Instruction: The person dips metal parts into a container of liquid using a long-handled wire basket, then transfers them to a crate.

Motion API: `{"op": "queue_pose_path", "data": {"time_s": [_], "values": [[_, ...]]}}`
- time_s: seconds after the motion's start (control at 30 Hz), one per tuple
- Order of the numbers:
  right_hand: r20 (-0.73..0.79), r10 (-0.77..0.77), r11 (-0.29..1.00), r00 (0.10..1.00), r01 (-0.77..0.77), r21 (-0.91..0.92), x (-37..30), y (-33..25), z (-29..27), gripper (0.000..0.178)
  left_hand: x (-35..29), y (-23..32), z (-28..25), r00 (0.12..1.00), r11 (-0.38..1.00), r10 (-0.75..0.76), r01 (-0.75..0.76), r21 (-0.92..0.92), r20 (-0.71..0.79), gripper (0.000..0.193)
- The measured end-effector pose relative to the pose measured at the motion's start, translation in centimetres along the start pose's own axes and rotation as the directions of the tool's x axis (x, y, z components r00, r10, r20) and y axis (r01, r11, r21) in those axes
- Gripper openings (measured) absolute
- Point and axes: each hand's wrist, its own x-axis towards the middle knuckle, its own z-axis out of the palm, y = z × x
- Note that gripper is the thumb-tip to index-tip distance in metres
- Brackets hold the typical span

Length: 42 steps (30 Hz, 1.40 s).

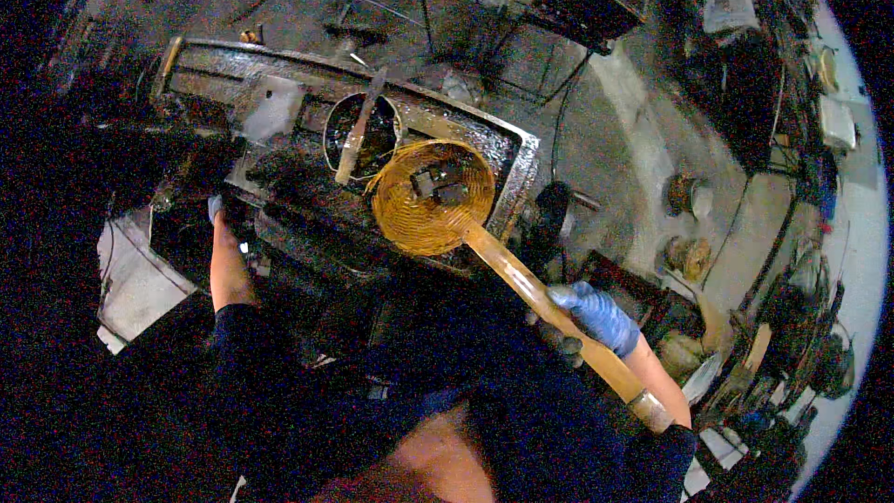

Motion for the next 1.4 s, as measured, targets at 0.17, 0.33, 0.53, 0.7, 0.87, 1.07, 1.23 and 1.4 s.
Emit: {"op": "queue_pose_path", "data": {"time_s": [0.17,0.33,0.53,0.7,0.87,1.07,1.23,1.4], "values": [[0.066,0.007,0.996,0.998,-0.012,0.087,0.0,0.0,0.6,0.045,0.8,-3.1,1.9,0.999,0.739,-0.035,0.041,-0.672,0.023,0.041],[0.022,-0.003,0.996,1.000,0.001,0.087,0.3,0.9,0.6,0.044,-1.4,-0.2,0.3,0.996,0.786,-0.003,-0.052,-0.616,-0.088,0.054],[0.126,0.005,1.000,0.992,-0.009,0.029,0.3,-0.4,0.4,0.043,-9.5,-1.1,-2.2,0.989,-0.068,-0.148,-0.025,-0.997,-0.014,0.041],[0.052,-0.118,0.986,0.992,0.123,-0.115,0.8,-0.3,-0.1,0.042,-28.0,12.5,-7.8,0.982,-0.233,-0.016,-0.187,-0.954,-0.189,0.030],[0.149,-0.038,0.995,0.988,0.052,-0.091,0.3,-0.8,0.0,0.042,-38.7,21.1,-6.9,0.906,0.093,0.341,-0.299,-0.950,-0.251,0.043],[0.101,-0.135,0.973,0.986,0.151,-0.174,0.7,-0.2,-0.4,0.042,-44.4,30.0,-5.6,0.516,0.494,0.795,-0.856,-0.151,-0.320,0.053],[0.078,-0.124,0.975,0.989,0.136,-0.175,0.7,-0.4,-0.8,0.044,-42.8,27.9,-5.5,0.510,0.476,0.857,-0.839,-0.261,-0.076,0.045],[0.006,-0.224,0.942,0.975,0.218,-0.254,0.3,-0.5,0.6,0.045,-31.4,17.6,-9.4,0.704,0.772,0.401,-0.604,-0.198,-0.586,0.041]]}}
